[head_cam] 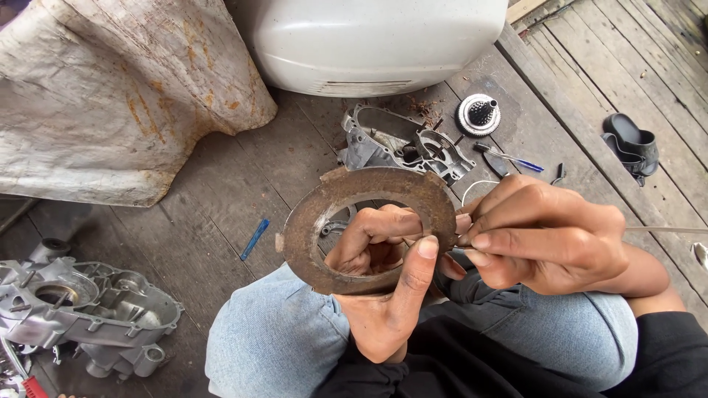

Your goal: Cleaning residue from a circular metal engine component using a small metal scraping tool.

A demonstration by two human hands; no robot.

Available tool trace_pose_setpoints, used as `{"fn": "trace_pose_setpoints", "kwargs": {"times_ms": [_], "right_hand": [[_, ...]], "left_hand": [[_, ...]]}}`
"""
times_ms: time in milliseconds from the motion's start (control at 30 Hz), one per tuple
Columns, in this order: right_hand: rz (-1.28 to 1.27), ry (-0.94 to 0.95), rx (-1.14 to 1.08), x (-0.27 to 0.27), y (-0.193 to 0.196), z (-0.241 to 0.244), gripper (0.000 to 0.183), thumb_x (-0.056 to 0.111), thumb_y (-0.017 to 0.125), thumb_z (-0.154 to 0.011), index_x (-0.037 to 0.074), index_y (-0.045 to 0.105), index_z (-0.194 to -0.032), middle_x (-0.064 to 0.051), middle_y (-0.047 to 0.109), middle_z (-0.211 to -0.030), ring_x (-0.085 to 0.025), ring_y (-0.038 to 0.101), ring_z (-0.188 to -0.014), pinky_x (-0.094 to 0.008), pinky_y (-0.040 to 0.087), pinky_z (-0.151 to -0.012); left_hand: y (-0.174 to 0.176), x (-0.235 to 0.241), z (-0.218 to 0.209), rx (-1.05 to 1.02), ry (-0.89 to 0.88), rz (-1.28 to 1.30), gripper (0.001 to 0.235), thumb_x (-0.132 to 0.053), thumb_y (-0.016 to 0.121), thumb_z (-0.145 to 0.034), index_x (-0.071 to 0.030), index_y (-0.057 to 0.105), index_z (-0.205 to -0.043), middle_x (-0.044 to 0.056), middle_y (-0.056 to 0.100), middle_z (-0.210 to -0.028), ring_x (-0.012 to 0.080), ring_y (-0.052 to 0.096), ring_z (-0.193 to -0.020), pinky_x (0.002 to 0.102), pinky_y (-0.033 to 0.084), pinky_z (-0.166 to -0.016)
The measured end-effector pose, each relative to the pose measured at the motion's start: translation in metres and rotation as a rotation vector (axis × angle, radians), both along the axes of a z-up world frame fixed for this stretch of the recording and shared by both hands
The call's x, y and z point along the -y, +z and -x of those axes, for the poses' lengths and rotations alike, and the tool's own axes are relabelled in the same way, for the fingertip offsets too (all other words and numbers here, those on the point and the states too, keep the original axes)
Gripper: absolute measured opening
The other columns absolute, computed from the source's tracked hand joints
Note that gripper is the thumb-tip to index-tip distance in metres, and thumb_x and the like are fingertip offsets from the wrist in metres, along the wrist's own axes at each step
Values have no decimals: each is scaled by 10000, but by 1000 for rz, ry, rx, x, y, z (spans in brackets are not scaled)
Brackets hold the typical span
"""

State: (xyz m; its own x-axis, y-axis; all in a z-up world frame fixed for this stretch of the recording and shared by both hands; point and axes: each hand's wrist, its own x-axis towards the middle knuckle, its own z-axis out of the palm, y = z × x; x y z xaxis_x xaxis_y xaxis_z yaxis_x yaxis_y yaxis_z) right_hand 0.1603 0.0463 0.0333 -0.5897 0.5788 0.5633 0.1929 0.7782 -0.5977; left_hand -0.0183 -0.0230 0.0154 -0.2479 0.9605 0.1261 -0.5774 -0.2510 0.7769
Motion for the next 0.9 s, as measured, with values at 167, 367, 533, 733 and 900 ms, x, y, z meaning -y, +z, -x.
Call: {"fn": "trace_pose_setpoints", "kwargs": {"times_ms": [167, 367, 533, 733, 900], "right_hand": [[61, -89, 50, 5, 7, -3, 125, 124, 787, -768, 55, 711, -838, -49, 676, -827, -163, 729, -790, -270, 683, -777], [100, -87, 22, 4, 5, -5, 131, 168, 763, -794, 84, 688, -861, -34, 661, -863, -154, 740, -833, -262, 708, -806], [138, -11, -13, 1, 0, -10, 137, 127, 760, -816, 106, 649, -893, -22, 627, -934, -114, 720, -834, -229, 707, -813], [162, -61, 10, 0, 7, -5, 188, 195, 704, -837, 72, 597, -928, -44, 597, -933, -119, 637, -862, -337, 740, -924], [131, -82, 61, 1, 14, 1, 158, 140, 648, -851, 35, 536, -887, -75, 616, -794, -187, 616, -856, -401, 723, -887]], "left_hand": [[3, 0, -1, 51, -47, 1, 139, -22, 667, -961, 6, 570, -1056, 142, 620, -946, 160, 571, -730, 293, 598, -596], [4, 2, 1, 72, -70, -34, 147, -27, 658, -987, 20, 573, -1097, 192, 657, -1034, 202, 674, -818, 289, 621, -634], [6, 4, 3, 25, -57, -70, 131, -1, 648, -978, 27, 573, -1083, 172, 642, -1005, 167, 631, -725, 266, 616, -626], [5, 8, 2, 63, -72, -102, 175, 20, 651, -983, 11, 542, -1119, 168, 631, -1030, 188, 640, -792, 273, 624, -659], [9, 10, 3, 2, -61, -100, 192, 27, 662, -978, 10, 531, -1117, 130, 580, -1051, 220, 671, -845, 289, 651, -682]]}}
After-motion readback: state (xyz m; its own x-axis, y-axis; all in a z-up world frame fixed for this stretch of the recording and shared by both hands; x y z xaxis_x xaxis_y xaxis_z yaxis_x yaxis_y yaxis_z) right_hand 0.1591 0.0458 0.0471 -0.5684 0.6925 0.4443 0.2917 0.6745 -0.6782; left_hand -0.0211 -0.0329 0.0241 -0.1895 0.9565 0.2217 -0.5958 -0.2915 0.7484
